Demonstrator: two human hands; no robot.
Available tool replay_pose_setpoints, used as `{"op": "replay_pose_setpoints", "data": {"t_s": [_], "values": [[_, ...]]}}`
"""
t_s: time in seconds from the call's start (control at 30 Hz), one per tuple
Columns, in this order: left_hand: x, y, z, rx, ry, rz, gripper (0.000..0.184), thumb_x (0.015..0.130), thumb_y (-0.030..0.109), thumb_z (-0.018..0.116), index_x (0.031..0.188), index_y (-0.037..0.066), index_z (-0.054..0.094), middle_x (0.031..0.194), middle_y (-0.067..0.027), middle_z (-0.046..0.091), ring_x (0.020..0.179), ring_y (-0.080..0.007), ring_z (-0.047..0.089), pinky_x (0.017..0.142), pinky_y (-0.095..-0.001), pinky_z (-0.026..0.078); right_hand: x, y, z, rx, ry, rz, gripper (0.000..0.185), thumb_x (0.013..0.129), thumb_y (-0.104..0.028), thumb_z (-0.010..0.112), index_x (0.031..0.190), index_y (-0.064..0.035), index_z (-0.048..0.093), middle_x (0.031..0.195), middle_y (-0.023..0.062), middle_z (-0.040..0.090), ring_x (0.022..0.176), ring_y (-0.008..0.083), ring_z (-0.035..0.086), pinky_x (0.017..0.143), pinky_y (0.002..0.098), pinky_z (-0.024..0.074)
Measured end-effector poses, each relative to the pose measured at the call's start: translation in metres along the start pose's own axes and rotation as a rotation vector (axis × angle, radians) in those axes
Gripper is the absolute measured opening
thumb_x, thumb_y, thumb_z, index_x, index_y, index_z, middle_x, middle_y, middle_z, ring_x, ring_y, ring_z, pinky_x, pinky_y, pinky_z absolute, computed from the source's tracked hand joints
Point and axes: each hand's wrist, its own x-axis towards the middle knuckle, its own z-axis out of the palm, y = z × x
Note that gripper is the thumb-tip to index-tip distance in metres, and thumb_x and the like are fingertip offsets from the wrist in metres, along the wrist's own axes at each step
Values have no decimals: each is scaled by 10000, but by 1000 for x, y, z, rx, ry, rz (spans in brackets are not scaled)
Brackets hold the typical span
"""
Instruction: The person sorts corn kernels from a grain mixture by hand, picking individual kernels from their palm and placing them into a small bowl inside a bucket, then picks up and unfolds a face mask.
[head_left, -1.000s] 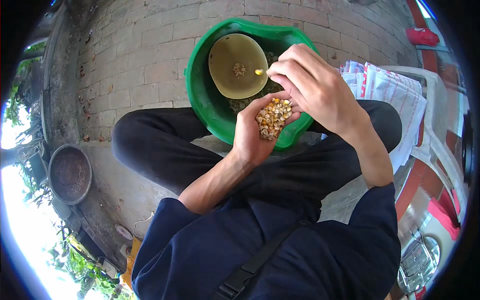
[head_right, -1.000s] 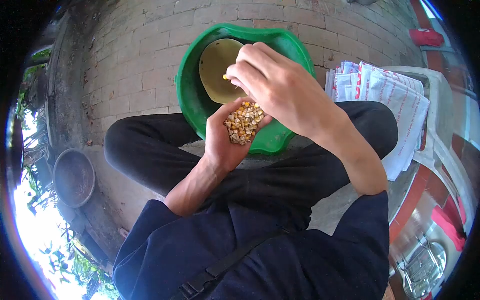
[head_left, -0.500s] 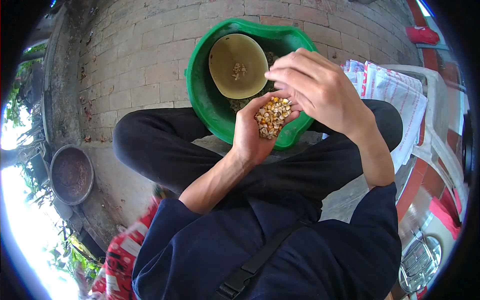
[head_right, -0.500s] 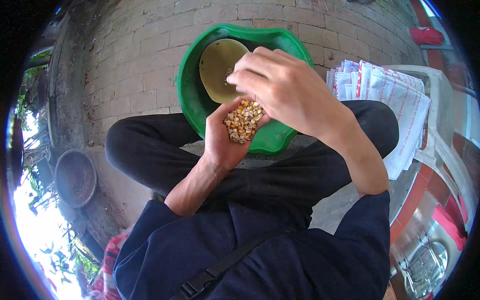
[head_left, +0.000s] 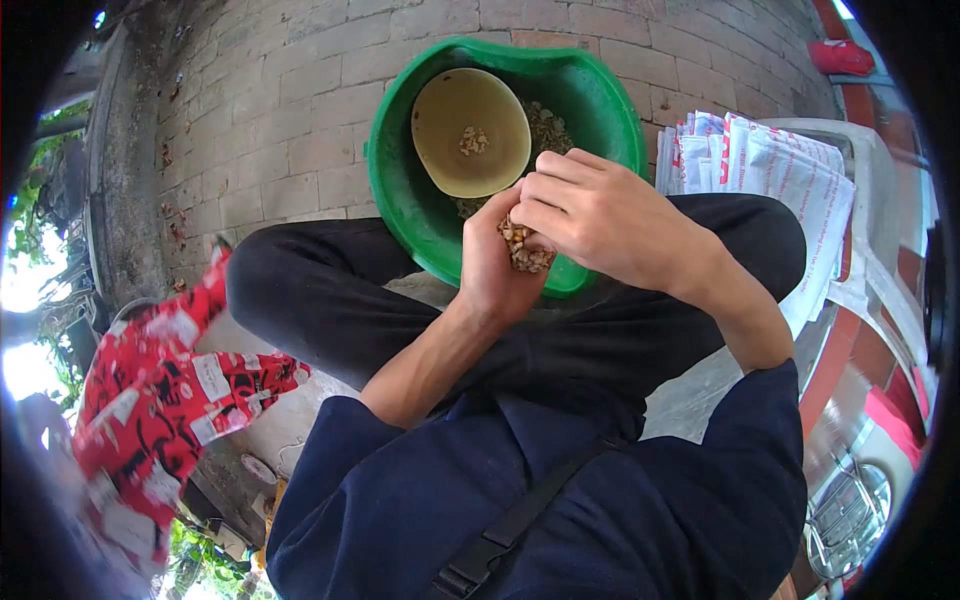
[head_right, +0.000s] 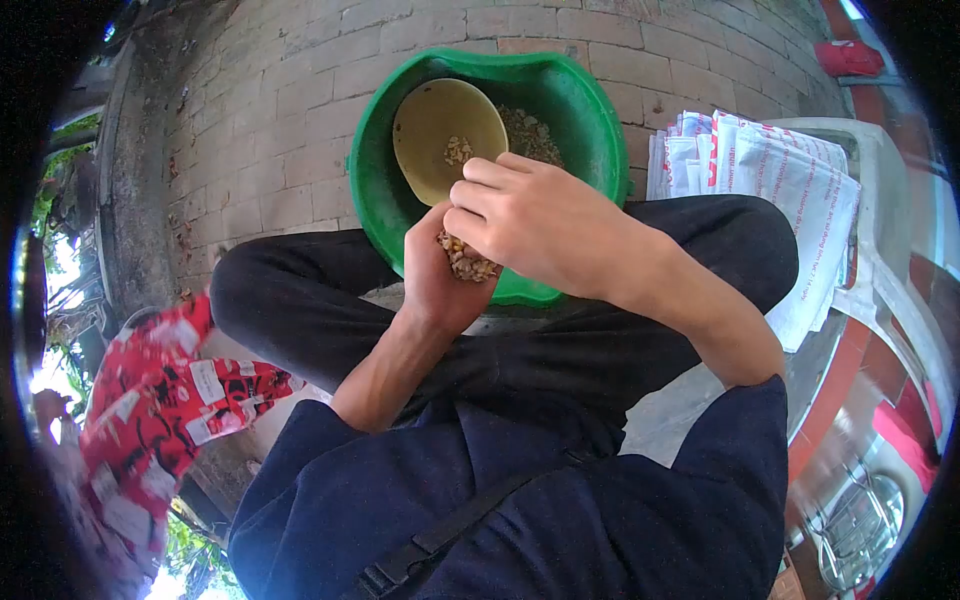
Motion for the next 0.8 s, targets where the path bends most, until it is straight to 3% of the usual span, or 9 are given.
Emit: {"op": "replay_pose_setpoints", "data": {"t_s": [0.23, 0.37, 0.57, 0.8], "values": [[-4, 3, 4, -1, -5, -11, 217, 986, 201, 406, 945, 107, 597, 851, 19, 615, 766, -78, 594, 660, -254, 470, 0, 2, -6, 105, -7, 2, 118, 767, -87, 614, 870, -30, 610, 879, 75, 596, 918, 225, 587, 827, 333, 501], [0, 2, -6, -51, -64, -21, 215, 986, 203, 409, 994, 87, 590, 902, -9, 633, 842, -125, 624, 747, -299, 504, 3, 5, -16, 170, -13, 13, 137, 774, -80, 626, 893, -18, 604, 879, 82, 593, 936, 233, 588, 840, 345, 505], [-3, -3, 5, 0, -47, -17, 322, 997, 215, 386, 1147, -22, 545, 1084, -134, 644, 1028, -255, 639, 916, -419, 525, 16, 6, -18, 99, 175, 164, 405, 766, -30, 685, 1157, 14, 592, 929, 95, 616, 915, 239, 609, 836, 341, 525], [-8, -5, 9, 17, -33, -76, 353, 1004, 224, 360, 1155, -34, 547, 1088, -142, 641, 999, -276, 645, 888, -404, 535, 22, 9, -15, 137, 300, 134, 261, 774, -35, 711, 1000, -21, 581, 873, 79, 627, 818, 236, 626, 719, 353, 532]]}}
